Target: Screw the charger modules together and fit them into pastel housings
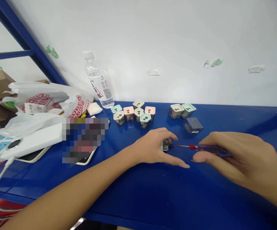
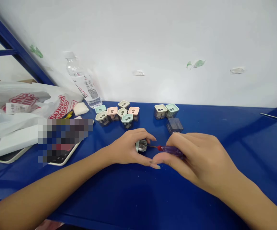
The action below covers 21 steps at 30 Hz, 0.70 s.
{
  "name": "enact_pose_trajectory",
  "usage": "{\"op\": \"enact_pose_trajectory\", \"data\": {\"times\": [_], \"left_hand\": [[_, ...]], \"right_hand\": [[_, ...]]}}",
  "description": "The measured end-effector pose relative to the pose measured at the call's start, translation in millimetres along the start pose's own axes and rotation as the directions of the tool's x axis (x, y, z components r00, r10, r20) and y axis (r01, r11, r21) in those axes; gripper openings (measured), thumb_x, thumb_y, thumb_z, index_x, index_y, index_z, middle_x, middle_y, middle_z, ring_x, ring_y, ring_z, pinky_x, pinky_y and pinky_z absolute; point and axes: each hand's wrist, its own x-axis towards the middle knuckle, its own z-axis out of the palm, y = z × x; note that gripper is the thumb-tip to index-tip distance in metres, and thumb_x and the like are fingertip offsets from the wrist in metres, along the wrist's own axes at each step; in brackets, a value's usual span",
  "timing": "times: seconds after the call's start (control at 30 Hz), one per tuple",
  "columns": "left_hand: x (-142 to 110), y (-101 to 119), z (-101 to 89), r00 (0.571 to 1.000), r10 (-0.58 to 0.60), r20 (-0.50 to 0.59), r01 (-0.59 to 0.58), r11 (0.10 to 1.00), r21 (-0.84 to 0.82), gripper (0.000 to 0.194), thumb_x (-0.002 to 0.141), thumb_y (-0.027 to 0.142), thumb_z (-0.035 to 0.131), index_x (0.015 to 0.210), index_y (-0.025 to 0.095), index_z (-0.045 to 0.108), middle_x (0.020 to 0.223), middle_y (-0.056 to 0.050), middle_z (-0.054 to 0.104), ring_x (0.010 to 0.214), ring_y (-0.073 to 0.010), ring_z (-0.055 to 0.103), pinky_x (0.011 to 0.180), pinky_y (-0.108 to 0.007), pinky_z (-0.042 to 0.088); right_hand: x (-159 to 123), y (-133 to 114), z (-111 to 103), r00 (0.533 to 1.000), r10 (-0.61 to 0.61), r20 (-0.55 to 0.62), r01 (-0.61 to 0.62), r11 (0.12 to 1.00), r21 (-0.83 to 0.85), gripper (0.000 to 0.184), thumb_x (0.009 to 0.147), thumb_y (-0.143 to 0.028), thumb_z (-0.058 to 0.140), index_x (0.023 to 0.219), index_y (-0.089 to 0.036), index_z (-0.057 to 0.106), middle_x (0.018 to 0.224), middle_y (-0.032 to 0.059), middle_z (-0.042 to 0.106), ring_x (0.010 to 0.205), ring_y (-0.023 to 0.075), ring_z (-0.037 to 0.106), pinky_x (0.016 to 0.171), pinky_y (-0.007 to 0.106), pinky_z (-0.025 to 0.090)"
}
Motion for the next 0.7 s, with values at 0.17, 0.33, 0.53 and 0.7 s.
{"op": "enact_pose_trajectory", "data": {"times": [0.17, 0.33, 0.53, 0.7], "left_hand": [[0.0, 0.3, -0.3, 1.000, -0.014, 0.001, 0.014, 1.000, -0.001, 0.068, 0.062, 0.065, 0.084, 0.110, 0.019, 0.069, 0.100, -0.007, 0.066, 0.091, -0.0229, 0.064, 0.085, -0.037, 0.050], [-0.5, 1.9, -0.3, 0.999, -0.039, 0.000, 0.039, 0.999, -0.001, 0.067, 0.060, 0.065, 0.085, 0.108, 0.020, 0.070, 0.099, -0.006, 0.066, 0.090, -0.0223, 0.063, 0.081, -0.035, 0.050], [-0.1, 2.2, -0.7, 0.999, -0.033, 0.003, 0.033, 0.999, -0.001, 0.069, 0.060, 0.066, 0.085, 0.108, 0.020, 0.070, 0.099, -0.006, 0.066, 0.090, -0.0228, 0.064, 0.081, -0.035, 0.050], [0.3, 3.1, -0.8, 0.999, -0.051, 0.013, 0.051, 0.999, 0.007, 0.069, 0.060, 0.066, 0.085, 0.109, 0.020, 0.070, 0.101, -0.007, 0.066, 0.092, -0.0237, 0.064, 0.084, -0.037, 0.051]], "right_hand": [[0.4, 0.5, -0.1, 0.998, 0.039, 0.053, -0.041, 0.998, 0.049, 0.025, 0.105, -0.032, 0.033, 0.109, -0.019, 0.054, 0.068, 0.0005, 0.071, 0.050, 0.0153, 0.066, 0.047, 0.026, 0.048], [-0.9, -3.5, 1.0, 0.997, 0.078, 0.005, -0.078, 0.997, 0.007, 0.028, 0.105, -0.039, 0.041, 0.082, -0.024, 0.051, 0.050, -0.0058, 0.056, 0.035, 0.0114, 0.052, 0.038, 0.025, 0.037], [-1.8, -4.2, -5.9, 0.999, 0.036, 0.010, -0.035, 0.997, -0.072, 0.034, 0.105, -0.030, 0.033, 0.083, -0.023, 0.059, 0.055, -0.0007, 0.060, 0.041, 0.0150, 0.056, 0.041, 0.028, 0.041], [1.2, -7.0, -4.1, 0.996, 0.093, -0.003, -0.093, 0.993, 0.070, 0.018, 0.100, -0.024, 0.043, 0.104, -0.021, 0.060, 0.072, 0.0016, 0.072, 0.051, 0.0169, 0.067, 0.046, 0.027, 0.048]]}}
